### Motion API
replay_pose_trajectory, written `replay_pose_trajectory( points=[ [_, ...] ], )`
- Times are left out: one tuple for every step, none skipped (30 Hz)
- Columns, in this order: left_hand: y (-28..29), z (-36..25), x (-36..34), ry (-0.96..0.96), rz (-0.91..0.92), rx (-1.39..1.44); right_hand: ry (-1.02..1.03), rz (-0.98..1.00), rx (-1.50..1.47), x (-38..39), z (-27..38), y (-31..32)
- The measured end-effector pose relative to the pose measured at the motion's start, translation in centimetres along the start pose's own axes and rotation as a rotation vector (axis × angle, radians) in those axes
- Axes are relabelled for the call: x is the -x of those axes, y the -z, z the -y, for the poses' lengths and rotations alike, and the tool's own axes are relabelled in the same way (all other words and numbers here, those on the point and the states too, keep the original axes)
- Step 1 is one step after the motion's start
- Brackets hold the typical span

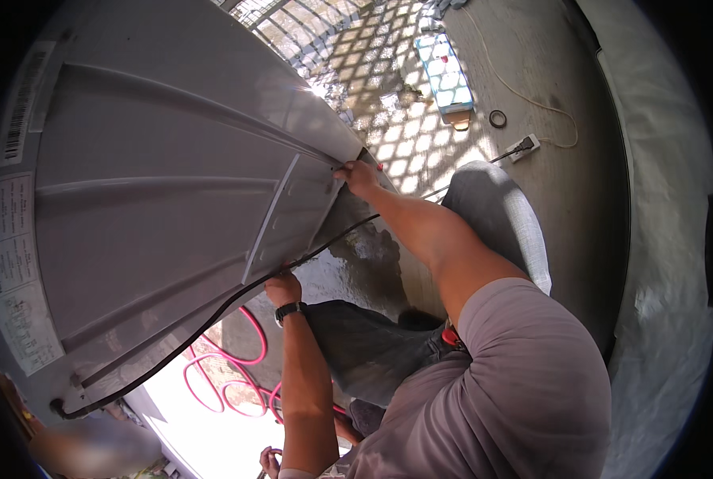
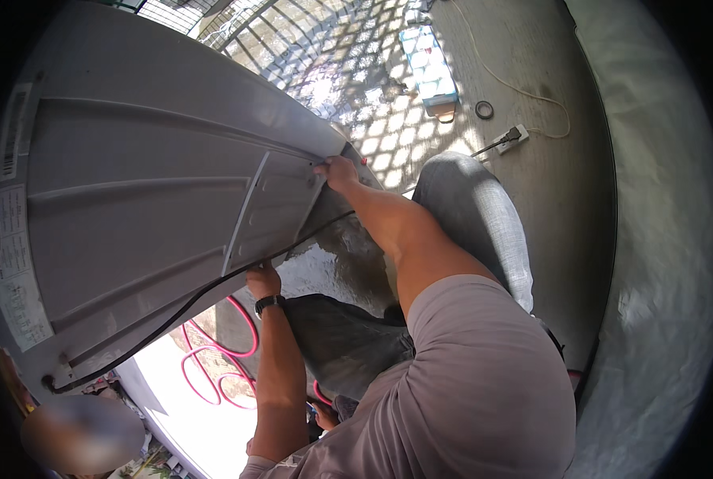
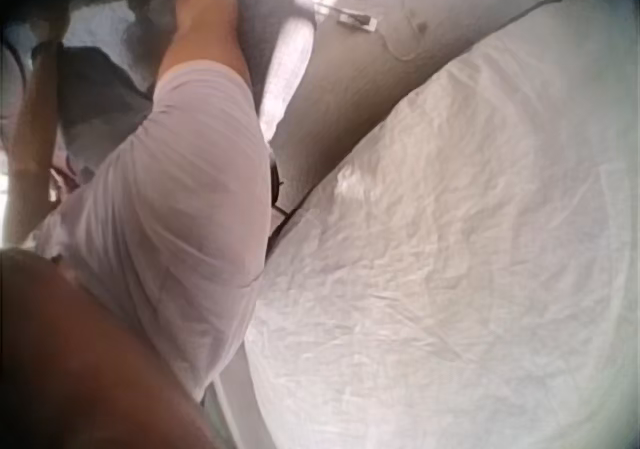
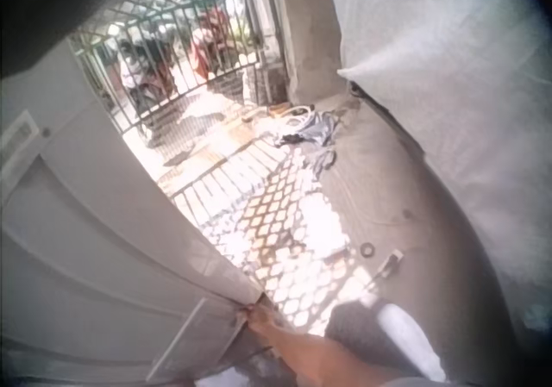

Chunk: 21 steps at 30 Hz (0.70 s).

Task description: The person removes a back panel from a washing machine by hand, then uses a screwdriver to reattach components and reassemble the top and back panels of the appliance.

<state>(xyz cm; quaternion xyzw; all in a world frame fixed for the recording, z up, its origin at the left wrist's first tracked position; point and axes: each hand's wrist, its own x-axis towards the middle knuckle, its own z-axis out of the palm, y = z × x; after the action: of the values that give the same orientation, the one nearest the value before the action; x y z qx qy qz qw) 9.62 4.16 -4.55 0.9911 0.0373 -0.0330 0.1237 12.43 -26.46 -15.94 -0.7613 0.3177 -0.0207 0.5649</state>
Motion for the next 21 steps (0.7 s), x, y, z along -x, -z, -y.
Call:
replay_pose_trajectory(
  points=[
    [-0.1,0.0,-0.1,-0.015,0.008,-0.02,0.003,-0.019,0.011,0.1,0.0,0.1],
    [-0.5,0.0,-0.2,-0.017,0.009,-0.016,0.007,-0.037,0.023,0.2,0.0,0.3],
    [-0.5,0.1,-0.2,0.052,0.034,-0.044,0.015,-0.026,0.024,0.6,0.7,0.1],
    [-0.6,0.2,-0.3,0.122,0.06,-0.07,-0.024,-0.05,0.029,1.2,1.2,-0.1],
    [-0.8,0.3,-0.3,0.134,0.054,-0.068,-0.063,-0.074,0.036,1.7,1.7,-0.1],
    [-1.1,0.6,-0.3,0.098,0.062,-0.013,-0.048,-0.063,0.037,1.7,2.5,0.2],
    [-1.7,1.6,-0.4,0.064,0.069,0.04,-0.028,-0.036,0.074,1.8,3.2,0.4],
    [-2.1,2.7,-0.8,0.01,0.096,0.053,-0.008,-0.01,0.111,2.0,4.0,0.4],
    [-2.5,2.0,-0.7,0.013,0.098,0.064,-0.003,-0.011,0.122,2.1,3.8,0.7],
    [-3.0,1.1,-0.4,0.063,0.117,0.083,0.07,-0.066,0.127,2.4,3.6,0.9],
    [-3.2,0.5,-0.2,0.113,0.137,0.101,0.144,-0.119,0.131,2.6,3.5,1.2],
    [-3.6,1.1,-0.1,0.124,0.127,0.106,0.156,-0.11,0.132,2.9,3.7,1.2],
    [-4.1,1.6,-0.1,0.101,0.118,0.097,0.161,-0.073,0.14,3.0,4.0,1.3],
    [-4.4,2.2,-0.1,0.08,0.108,0.088,0.165,-0.035,0.148,3.1,4.3,1.4],
    [-4.6,1.6,0.0,0.079,0.11,0.094,0.167,-0.038,0.155,2.8,3.9,1.9],
    [-4.6,1.1,0.1,0.098,0.143,0.078,0.214,-0.018,0.196,2.3,3.6,2.5],
    [-4.7,0.7,0.1,0.12,0.174,0.063,0.263,0.005,0.239,1.9,3.4,2.9],
    [-4.6,0.8,0.1,0.131,0.172,0.065,0.268,0.015,0.242,1.7,3.4,2.7],
    [-4.6,0.9,0.0,0.167,0.181,0.034,0.289,0.002,0.251,1.6,3.4,2.4],
    [-4.7,1.0,-0.2,0.208,0.19,0.006,0.313,-0.006,0.261,1.3,3.5,2.0],
    [-4.7,1.5,-0.1,0.243,0.187,0.013,0.326,0.025,0.272,1.3,3.5,1.2]
  ],
)
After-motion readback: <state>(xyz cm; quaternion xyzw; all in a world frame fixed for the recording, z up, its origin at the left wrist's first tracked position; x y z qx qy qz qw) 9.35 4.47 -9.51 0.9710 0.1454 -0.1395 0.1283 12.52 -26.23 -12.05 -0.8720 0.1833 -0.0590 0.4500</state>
